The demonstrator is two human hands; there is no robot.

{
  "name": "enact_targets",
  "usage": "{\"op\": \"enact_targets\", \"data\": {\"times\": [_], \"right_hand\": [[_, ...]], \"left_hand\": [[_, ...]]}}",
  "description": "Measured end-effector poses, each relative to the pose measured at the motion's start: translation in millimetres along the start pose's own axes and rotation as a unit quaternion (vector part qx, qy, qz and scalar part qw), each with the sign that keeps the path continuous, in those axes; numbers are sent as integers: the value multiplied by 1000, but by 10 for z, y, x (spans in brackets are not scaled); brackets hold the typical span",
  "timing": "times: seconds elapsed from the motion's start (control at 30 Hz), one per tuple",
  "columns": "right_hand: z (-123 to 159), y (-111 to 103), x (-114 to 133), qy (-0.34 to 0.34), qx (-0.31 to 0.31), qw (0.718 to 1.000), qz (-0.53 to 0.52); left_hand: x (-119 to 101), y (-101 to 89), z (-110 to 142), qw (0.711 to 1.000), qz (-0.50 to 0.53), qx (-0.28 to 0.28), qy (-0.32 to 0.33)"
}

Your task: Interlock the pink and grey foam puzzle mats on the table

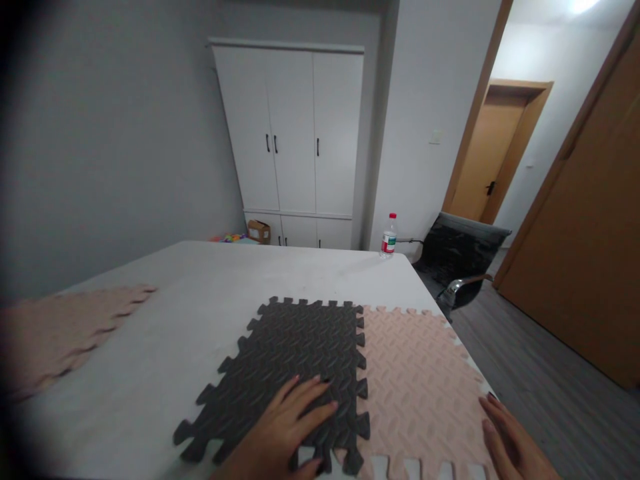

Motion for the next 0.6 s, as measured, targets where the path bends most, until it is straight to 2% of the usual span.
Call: {"op": "enact_targets", "data": {"times": [0.07, 0.17, 0.4, 0.6], "right_hand": [[-1, -14, 23, -16, -15, 1000, 7], [-24, 1, 12, -39, -24, 999, 9], [-24, 75, -56, -11, -8, 1000, 15], [-53, 38, -61, -38, -35, 998, 19]], "left_hand": [[-78, 99, -240, 998, 54, 10, -25], [-100, 174, -377, 994, 100, 8, -47], [-20, 271, -247, 994, 56, 34, -91], [63, 279, -155, 990, 44, 43, -129]]}}
Point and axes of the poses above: each hand's wrist, its own z-axis away from the middle knuckle, its own y-axis out of the palm, x = y × z, the point moved 4 cm from there along -z, towards the middle knuckle, and after that the axes turned 12 degrees about y, right-handed, at the moved point
